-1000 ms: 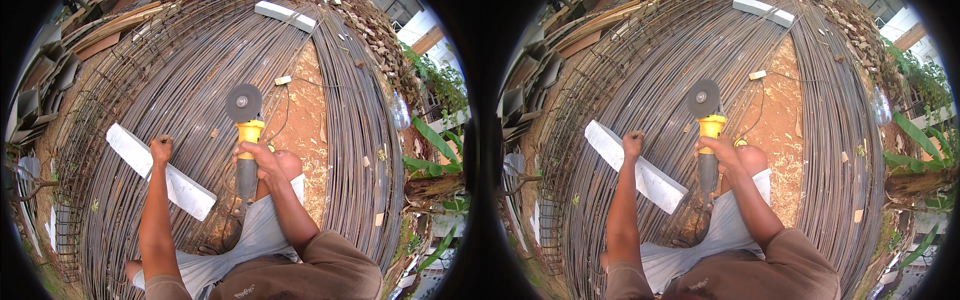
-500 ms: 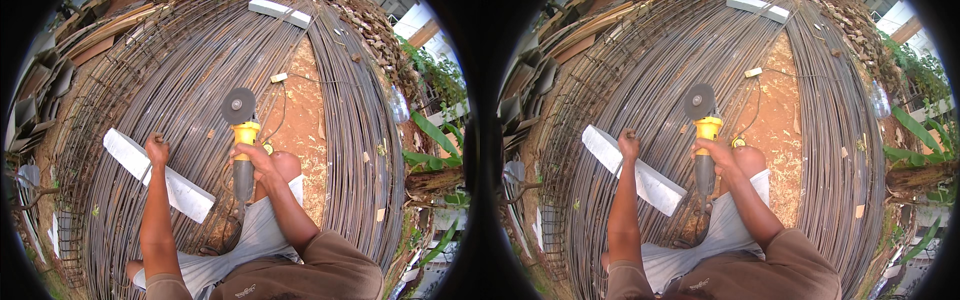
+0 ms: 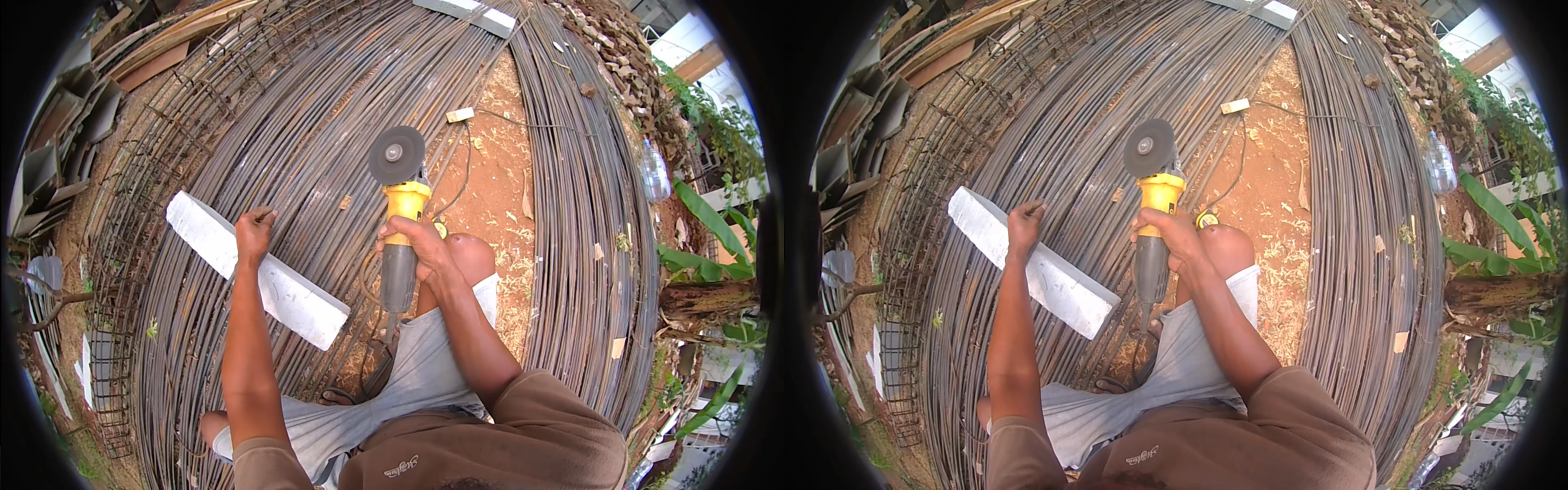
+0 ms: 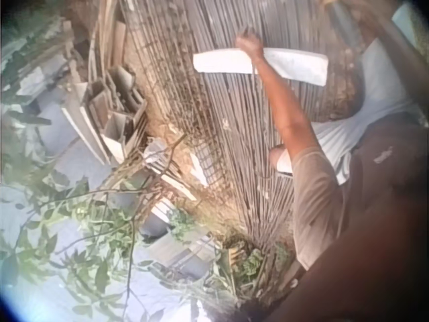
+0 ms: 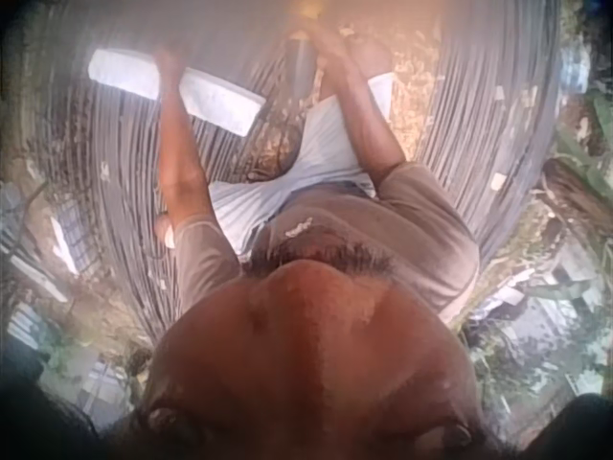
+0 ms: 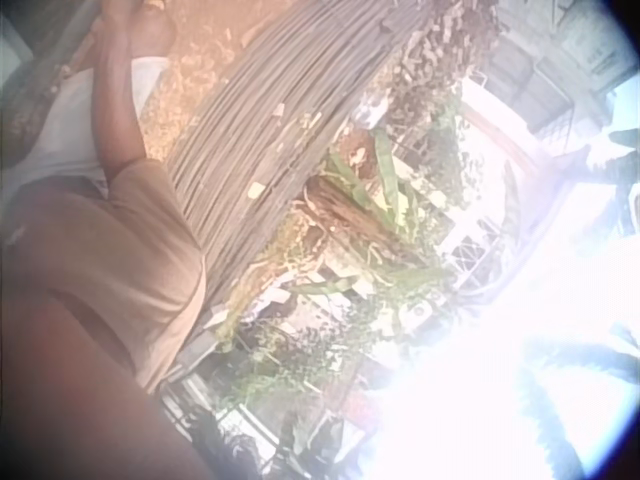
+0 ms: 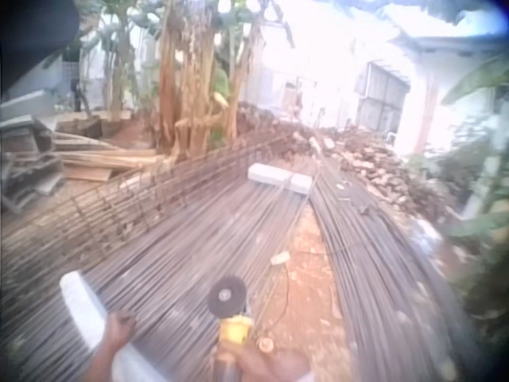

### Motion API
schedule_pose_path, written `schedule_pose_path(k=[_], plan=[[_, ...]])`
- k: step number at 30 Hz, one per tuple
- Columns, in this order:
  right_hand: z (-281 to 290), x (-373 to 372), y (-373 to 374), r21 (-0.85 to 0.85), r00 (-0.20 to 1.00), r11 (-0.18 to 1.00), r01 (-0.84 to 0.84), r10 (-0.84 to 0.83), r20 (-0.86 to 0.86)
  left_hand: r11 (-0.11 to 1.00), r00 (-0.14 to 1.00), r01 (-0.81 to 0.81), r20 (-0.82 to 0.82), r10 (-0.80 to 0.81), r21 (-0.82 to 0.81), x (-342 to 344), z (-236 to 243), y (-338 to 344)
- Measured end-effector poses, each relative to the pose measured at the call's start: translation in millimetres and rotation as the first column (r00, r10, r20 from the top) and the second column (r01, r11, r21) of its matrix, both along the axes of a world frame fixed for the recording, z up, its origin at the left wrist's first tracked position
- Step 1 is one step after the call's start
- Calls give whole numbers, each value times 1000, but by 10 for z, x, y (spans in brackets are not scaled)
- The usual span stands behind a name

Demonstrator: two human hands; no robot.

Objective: The person uses an angle grinder to cut long metal rods on the ground, then gathers and organizes the cut pieces. The person sits on the ground while cutting and later walks to retrieve more rods before returning to continue cutting and bundling them.

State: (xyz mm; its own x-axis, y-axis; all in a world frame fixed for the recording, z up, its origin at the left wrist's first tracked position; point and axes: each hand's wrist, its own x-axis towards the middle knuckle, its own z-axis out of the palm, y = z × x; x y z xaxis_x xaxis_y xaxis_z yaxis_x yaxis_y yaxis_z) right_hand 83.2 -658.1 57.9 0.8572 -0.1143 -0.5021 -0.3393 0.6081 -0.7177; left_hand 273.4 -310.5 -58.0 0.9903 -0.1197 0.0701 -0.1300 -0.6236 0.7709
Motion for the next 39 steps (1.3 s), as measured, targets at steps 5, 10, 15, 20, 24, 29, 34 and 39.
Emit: schedule_pose_path(k=[5, 10, 15, 20, 24, 29, 34, 39], plan=[[75, 37, 62, -6, 1000, 1000, -13, 13, -4, 988, 975, 49, -208, -79, -145, 119, -97, 211], [70, 35, 17, -17, 1000, 1000, 26, -26, -3, 953, 826, -55, -550, -125, -299, 133, 78, -6], [58, 97, -8, -26, 999, 999, 44, -44, 0, 991, 873, -59, -487, -6, -117, -44, 294, -319], [3, 155, 154, -67, 995, 995, -77, 72, -73, 944, 963, -40, -241, 124, 326, -236, 274, -221], [55, 34, 256, -30, 994, 998, -59, 56, -92, 919, 990, -57, -95, 102, 391, -527, 339, -263], [-87, 11, 263, -30, 996, 999, -21, 18, -88, 919, 990, -18, -122, 72, 394, -641, 329, -182], [-94, 66, 266, -32, 993, 998, -54, 50, -103, 902, 997, 18, -78, 18, 432, -633, 203, -105], [-103, 75, 310, -87, 992, 992, -92, 84, -94, 909, 976, 72, -217, 21, 411, -505, 324, -99]])
